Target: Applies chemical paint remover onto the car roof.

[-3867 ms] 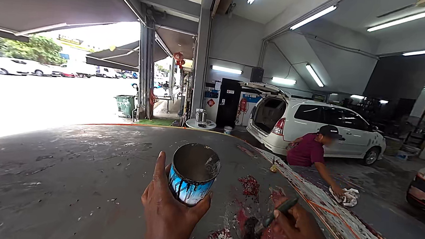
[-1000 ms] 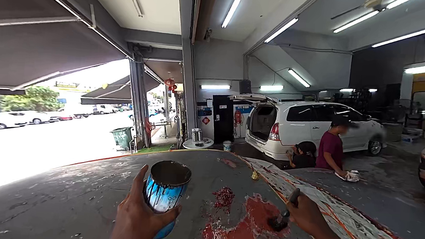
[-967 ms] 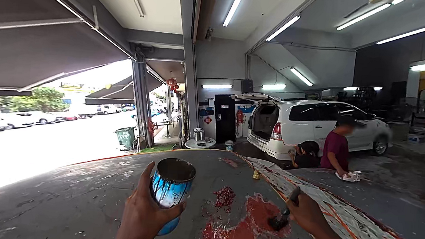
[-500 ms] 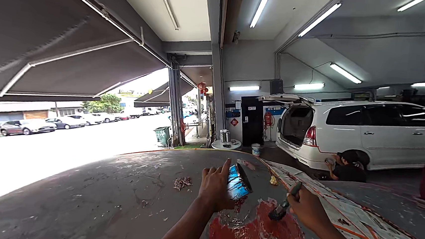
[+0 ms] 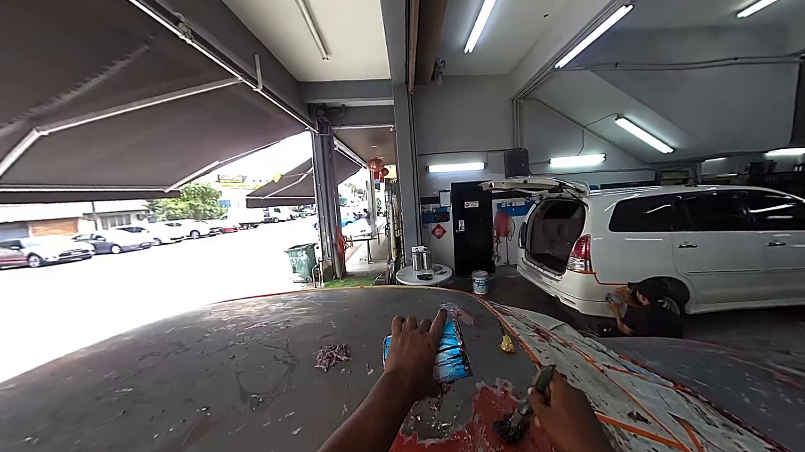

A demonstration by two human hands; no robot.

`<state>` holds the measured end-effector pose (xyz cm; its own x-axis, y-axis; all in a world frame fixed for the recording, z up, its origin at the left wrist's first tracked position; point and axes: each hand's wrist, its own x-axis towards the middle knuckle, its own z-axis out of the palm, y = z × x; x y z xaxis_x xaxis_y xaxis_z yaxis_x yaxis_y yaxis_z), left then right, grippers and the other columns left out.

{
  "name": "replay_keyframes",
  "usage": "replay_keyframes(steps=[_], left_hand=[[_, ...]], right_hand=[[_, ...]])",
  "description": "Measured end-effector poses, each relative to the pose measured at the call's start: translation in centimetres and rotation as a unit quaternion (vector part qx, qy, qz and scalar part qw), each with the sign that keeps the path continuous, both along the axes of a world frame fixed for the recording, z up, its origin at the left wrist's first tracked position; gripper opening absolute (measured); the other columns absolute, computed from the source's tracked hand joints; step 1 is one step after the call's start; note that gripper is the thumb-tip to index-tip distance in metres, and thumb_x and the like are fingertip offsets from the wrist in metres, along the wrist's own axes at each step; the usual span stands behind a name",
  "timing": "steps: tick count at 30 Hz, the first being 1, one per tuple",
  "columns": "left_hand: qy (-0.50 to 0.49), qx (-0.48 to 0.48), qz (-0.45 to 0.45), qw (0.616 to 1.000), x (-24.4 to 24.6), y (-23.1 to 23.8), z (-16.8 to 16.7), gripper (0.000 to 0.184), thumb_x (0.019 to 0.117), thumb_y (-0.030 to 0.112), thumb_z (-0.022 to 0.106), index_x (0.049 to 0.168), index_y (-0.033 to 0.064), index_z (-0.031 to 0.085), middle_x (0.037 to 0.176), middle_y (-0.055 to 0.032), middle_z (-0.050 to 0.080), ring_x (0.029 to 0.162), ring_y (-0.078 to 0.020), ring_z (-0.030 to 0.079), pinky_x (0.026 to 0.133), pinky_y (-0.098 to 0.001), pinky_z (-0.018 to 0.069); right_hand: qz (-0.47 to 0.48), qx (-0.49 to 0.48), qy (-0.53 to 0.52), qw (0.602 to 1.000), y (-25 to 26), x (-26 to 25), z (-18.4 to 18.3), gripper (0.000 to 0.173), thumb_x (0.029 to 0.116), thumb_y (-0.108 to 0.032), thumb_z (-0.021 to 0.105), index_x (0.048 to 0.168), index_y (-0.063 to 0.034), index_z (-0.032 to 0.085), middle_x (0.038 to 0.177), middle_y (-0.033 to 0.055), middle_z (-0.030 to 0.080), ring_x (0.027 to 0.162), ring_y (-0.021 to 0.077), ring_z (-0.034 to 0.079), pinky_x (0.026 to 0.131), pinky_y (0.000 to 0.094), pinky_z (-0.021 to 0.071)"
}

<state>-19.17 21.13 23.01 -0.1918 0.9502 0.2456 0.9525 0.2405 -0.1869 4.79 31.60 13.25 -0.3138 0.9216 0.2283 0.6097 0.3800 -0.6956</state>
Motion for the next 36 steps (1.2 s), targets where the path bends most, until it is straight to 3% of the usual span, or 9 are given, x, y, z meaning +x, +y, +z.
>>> replay_keyframes(steps=[7, 11, 18, 25, 31, 33, 36], left_hand=[[0.018, 0.003, -0.008, 1.0, 0.1, 0.5, 0.0, 0.135, 0.0542, 0.044, 0.091, 0.165, 0.0272, 0.017, 0.145, -0.0089, 0.057, 0.13, -0.0339, 0.053, 0.114, -0.0588, 0.0307], [0.021, -0.001, -0.01, 1.0, -0.1, 0.5, 0.3, 0.133, 0.0568, 0.042, 0.092, 0.166, 0.0272, 0.016, 0.147, -0.0095, 0.055, 0.13, -0.035, 0.052, 0.114, -0.0597, 0.0303], [-0.05, 0.032, 0.036, 0.998, -0.6, 0.3, 0.0, 0.136, 0.0541, 0.052, 0.089, 0.166, 0.0284, 0.015, 0.143, -0.0065, 0.06, 0.128, -0.0304, 0.055, 0.112, -0.0558, 0.0339], [-0.04, 0.047, 0.044, 0.997, -1.3, -0.2, 0.8, 0.135, 0.0552, 0.053, 0.088, 0.166, 0.0287, 0.014, 0.139, -0.006, 0.062, 0.125, -0.0289, 0.057, 0.111, -0.0548, 0.0347], [-0.118, 0.082, 0.093, 0.985, -2.0, -2.1, 1.8, 0.138, 0.0537, 0.062, 0.087, 0.166, 0.0266, 0.014, 0.139, -0.0017, 0.063, 0.126, -0.0237, 0.057, 0.113, -0.051, 0.0343], [-0.133, 0.097, 0.099, 0.981, -2.2, -3.0, 1.7, 0.138, 0.0528, 0.063, 0.086, 0.165, 0.0263, 0.014, 0.135, -0.0004, 0.065, 0.125, -0.0218, 0.058, 0.112, -0.049, 0.0357], [-0.139, 0.111, 0.091, 0.98, -2.4, -4.6, 2.0, 0.138, 0.0524, 0.063, 0.086, 0.165, 0.0258, 0.016, 0.133, 0.001, 0.066, 0.123, -0.0203, 0.059, 0.113, -0.048, 0.0364]], right_hand=[[-0.003, -0.001, -0.006, 1.0, 0.1, 0.0, -0.2, 0.029, 0.1007, -0.026, 0.059, 0.122, -0.0065, 0.058, 0.088, 0.0095, 0.07, 0.076, 0.0244, 0.072, 0.074, 0.0452, 0.0598], [0.001, 0.005, -0.02, 1.0, 0.0, 0.0, -0.3, 0.033, 0.1009, -0.028, 0.059, 0.124, -0.0046, 0.059, 0.091, 0.0126, 0.07, 0.082, 0.0282, 0.072, 0.079, 0.049, 0.0583], [0.001, 0.007, -0.004, 1.0, -0.1, 0.1, -0.5, 0.028, 0.1008, -0.027, 0.06, 0.12, -0.0055, 0.06, 0.088, 0.0109, 0.07, 0.078, 0.0261, 0.071, 0.076, 0.0472, 0.0583], [0.01, 0.032, 0.042, 0.999, -0.1, 0.0, -0.3, 0.027, 0.0995, -0.025, 0.061, 0.12, -0.0064, 0.061, 0.084, 0.0079, 0.069, 0.071, 0.0224, 0.071, 0.071, 0.0444, 0.0597], [0.065, 0.075, 0.073, 0.992, -0.2, -3.7, -1.1, 0.025, 0.0981, -0.025, 0.061, 0.115, -0.0067, 0.063, 0.083, 0.008, 0.07, 0.072, 0.0227, 0.071, 0.071, 0.0441, 0.0603], [0.045, 0.083, 0.061, 0.994, 0.8, -5.4, -1.6, 0.027, 0.0995, -0.025, 0.06, 0.118, -0.0055, 0.062, 0.085, 0.0097, 0.07, 0.075, 0.0249, 0.071, 0.073, 0.0454, 0.0594], [-0.046, 0.06, 0.008, 0.997, 2.7, -6.0, -0.9, 0.038, 0.1018, -0.027, 0.058, 0.13, -0.0019, 0.059, 0.098, 0.0164, 0.072, 0.094, 0.0326, 0.072, 0.086, 0.0509, 0.0565]])
